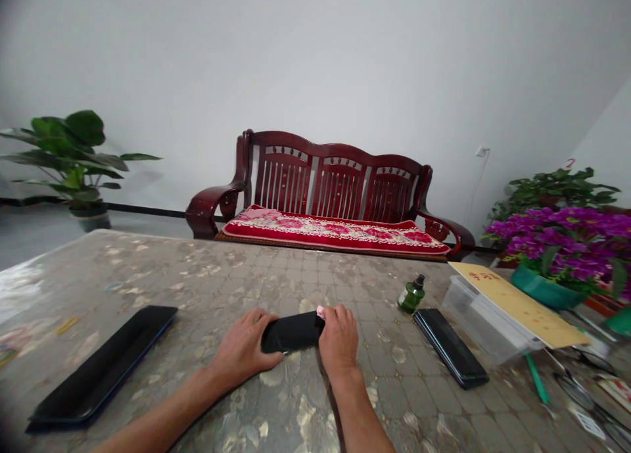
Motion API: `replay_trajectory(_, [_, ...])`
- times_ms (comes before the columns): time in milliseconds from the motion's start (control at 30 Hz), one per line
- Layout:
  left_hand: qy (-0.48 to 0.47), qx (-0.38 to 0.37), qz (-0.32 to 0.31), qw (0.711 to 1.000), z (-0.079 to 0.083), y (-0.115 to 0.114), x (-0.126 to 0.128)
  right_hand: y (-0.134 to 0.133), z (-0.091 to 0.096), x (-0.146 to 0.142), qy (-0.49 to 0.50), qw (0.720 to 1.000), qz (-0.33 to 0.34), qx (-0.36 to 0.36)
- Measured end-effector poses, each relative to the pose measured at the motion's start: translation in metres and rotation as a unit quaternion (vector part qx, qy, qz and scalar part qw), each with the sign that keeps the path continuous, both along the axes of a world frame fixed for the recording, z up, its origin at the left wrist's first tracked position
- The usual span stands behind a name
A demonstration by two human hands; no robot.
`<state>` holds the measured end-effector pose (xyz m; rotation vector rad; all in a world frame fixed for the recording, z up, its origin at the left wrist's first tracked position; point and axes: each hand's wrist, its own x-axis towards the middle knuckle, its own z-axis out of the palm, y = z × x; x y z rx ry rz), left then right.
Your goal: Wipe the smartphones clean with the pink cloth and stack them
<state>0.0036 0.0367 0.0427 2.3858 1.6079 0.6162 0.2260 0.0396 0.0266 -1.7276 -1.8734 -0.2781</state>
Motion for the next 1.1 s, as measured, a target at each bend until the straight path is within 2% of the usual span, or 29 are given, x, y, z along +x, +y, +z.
replay_trajectory(200, [0.011, -0.005, 0.030, 0.999, 0.000, -0.001, -0.002, -0.008, 0.002, 0.000, -0.012, 1.000, -0.007, -0.008])
replay_trajectory(333, [0.028, -0.013, 0.056, 0.998, 0.001, 0.001, -0.002, -0.014, 0.002, -0.007, -0.008, 1.000, 0.011, -0.005])
replay_trajectory(533, [0.050, -0.010, 0.110, 0.993, 0.003, 0.004, 0.000, -0.022, 0.000, -0.039, 0.013, 0.991, 0.130, -0.002])
replay_trajectory(633, [0.045, 0.002, 0.110, 0.993, 0.003, 0.005, 0.000, -0.016, 0.000, -0.041, 0.014, 0.988, 0.152, 0.002])
replay_trajectory(800, [0.051, 0.008, 0.107, 0.993, 0.003, 0.004, -0.001, -0.003, 0.000, -0.025, 0.043, 0.994, 0.102, 0.022])
replay_trajectory(867, [0.059, 0.015, 0.106, 0.992, 0.003, 0.004, -0.001, -0.004, 0.001, -0.027, 0.048, 0.991, 0.125, 0.019])
replay_trajectory(1000, [0.065, 0.030, 0.110, 0.991, 0.001, 0.002, 0.001, -0.013, 0.003, -0.044, 0.041, 0.975, 0.218, 0.007])
replay_trajectory(1100, [0.068, 0.028, 0.104, 0.992, 0.002, -0.002, 0.001, -0.014, 0.004, -0.045, 0.054, 0.975, 0.214, -0.002])
